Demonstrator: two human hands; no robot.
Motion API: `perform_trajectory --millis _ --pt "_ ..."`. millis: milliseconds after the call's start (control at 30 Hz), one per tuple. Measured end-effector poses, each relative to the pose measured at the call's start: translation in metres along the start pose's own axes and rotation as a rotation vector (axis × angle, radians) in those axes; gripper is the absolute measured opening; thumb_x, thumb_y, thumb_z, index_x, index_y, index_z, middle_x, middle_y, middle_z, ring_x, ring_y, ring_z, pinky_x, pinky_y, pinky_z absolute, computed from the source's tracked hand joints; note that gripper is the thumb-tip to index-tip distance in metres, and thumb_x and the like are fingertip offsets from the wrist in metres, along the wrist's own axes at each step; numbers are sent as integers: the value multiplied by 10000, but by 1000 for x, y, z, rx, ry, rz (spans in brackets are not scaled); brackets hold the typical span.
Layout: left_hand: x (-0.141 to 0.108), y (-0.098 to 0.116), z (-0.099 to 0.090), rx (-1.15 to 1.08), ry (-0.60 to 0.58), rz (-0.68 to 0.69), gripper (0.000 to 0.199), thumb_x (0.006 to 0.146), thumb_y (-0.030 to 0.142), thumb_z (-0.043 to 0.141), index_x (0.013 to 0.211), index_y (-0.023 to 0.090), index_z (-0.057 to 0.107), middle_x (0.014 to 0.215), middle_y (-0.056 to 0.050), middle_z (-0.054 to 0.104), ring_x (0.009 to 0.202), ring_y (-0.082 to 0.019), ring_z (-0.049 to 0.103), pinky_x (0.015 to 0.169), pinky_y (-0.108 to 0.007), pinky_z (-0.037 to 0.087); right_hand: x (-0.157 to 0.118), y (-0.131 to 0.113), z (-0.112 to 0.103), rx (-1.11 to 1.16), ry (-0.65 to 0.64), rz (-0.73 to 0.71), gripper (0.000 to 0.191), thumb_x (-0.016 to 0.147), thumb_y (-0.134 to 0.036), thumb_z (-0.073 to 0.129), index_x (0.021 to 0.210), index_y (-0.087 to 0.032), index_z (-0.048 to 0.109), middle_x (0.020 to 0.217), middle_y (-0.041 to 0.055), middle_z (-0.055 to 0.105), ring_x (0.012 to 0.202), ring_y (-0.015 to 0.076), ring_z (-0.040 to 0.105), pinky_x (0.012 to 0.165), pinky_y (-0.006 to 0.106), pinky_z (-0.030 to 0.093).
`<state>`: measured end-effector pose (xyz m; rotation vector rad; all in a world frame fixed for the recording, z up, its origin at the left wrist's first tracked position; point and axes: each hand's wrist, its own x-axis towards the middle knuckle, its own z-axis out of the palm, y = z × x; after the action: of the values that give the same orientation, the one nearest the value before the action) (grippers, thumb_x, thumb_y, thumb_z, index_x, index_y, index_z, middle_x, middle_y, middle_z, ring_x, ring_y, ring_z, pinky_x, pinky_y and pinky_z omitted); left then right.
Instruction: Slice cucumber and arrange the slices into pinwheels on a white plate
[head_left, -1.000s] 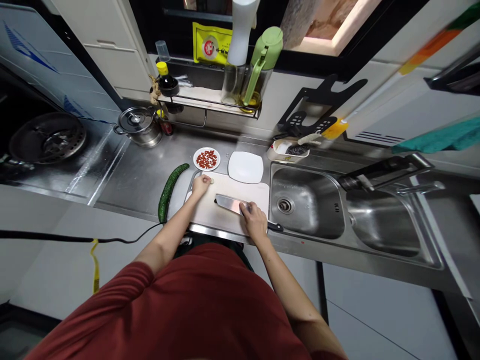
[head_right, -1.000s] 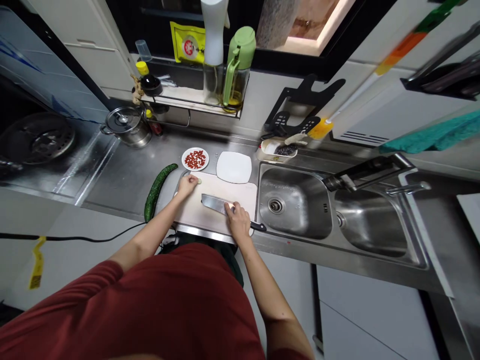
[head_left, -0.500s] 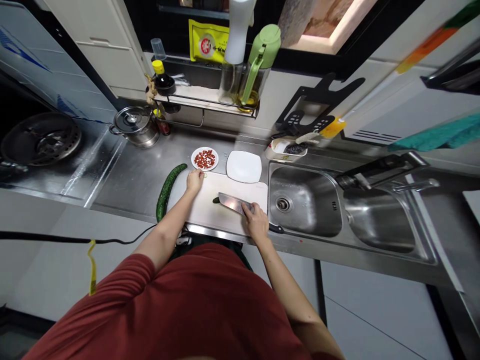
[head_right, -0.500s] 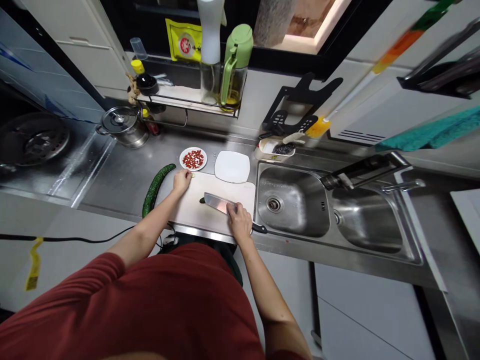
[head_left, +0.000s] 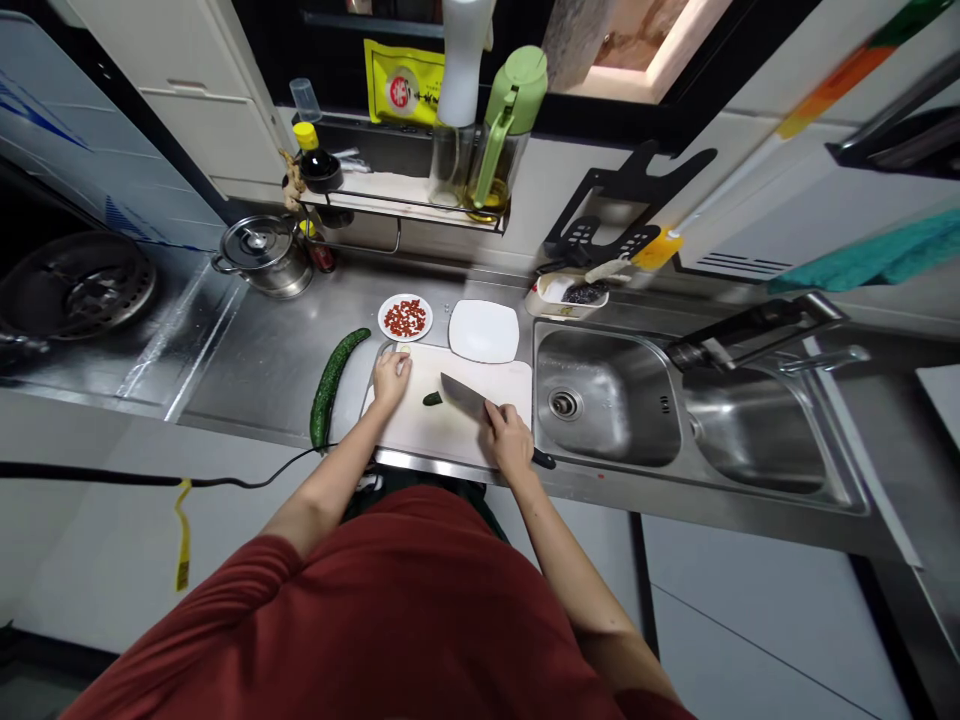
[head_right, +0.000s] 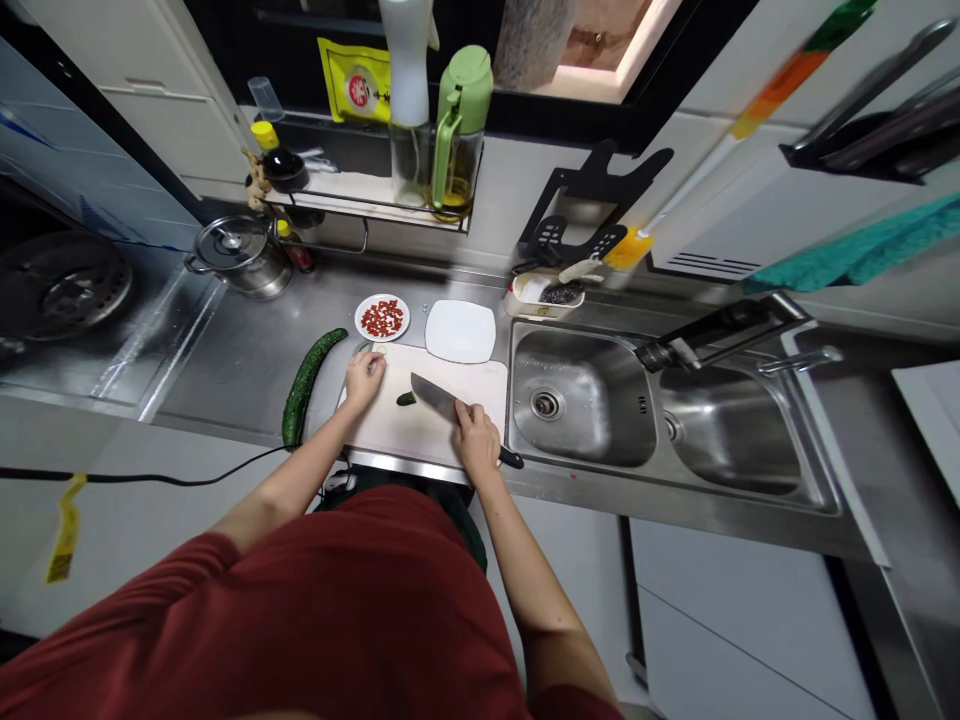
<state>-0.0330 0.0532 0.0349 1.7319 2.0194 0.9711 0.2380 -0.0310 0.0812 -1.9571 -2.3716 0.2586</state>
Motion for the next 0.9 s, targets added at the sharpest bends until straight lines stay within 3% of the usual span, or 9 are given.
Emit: perform_trajectory --millis 167,300,433,633,900 --pt "-42 15 0 -101 -70 120 229 880 297 483 1012 191 636 987 -74 600 958 -183 559 885 -309 437 7 -11 -1 178 -36 70 399 955 -265 308 1325 -224 453 1059 64 512 832 152 532 695 234 389" --pt "-62 21 3 -129 -154 209 226 893 285 468 1031 201 626 1018 -71 588 991 -169 555 908 -306 441 15 -21 -3 276 -97 38 364 976 -281 264 1234 -169 495 1059 77 552 898 166 548 764 240 393" --pt "-67 22 7 -122 -223 273 225 898 284 465 1042 218 626 1037 -67 607 1018 -175 557 929 -332 443 20 -31 -3 261 -182 6 316 972 -263 290 1171 -152 510 1068 92 584 947 174 553 799 241 382" --pt "-68 14 15 -125 -219 293 238 904 303 466 1027 229 656 1090 -69 628 1045 -175 565 942 -346 449 22 -44 -4 233 -265 -8 287 967 -232 286 1140 -144 497 1044 105 617 949 186 578 792 250 378" --pt "-68 8 21 -115 -238 297 248 902 322 470 1018 240 673 1012 -64 661 989 -178 587 905 -348 465 20 -61 -8 160 -346 0 266 954 -197 293 1164 -148 447 987 115 646 889 218 615 745 283 397"
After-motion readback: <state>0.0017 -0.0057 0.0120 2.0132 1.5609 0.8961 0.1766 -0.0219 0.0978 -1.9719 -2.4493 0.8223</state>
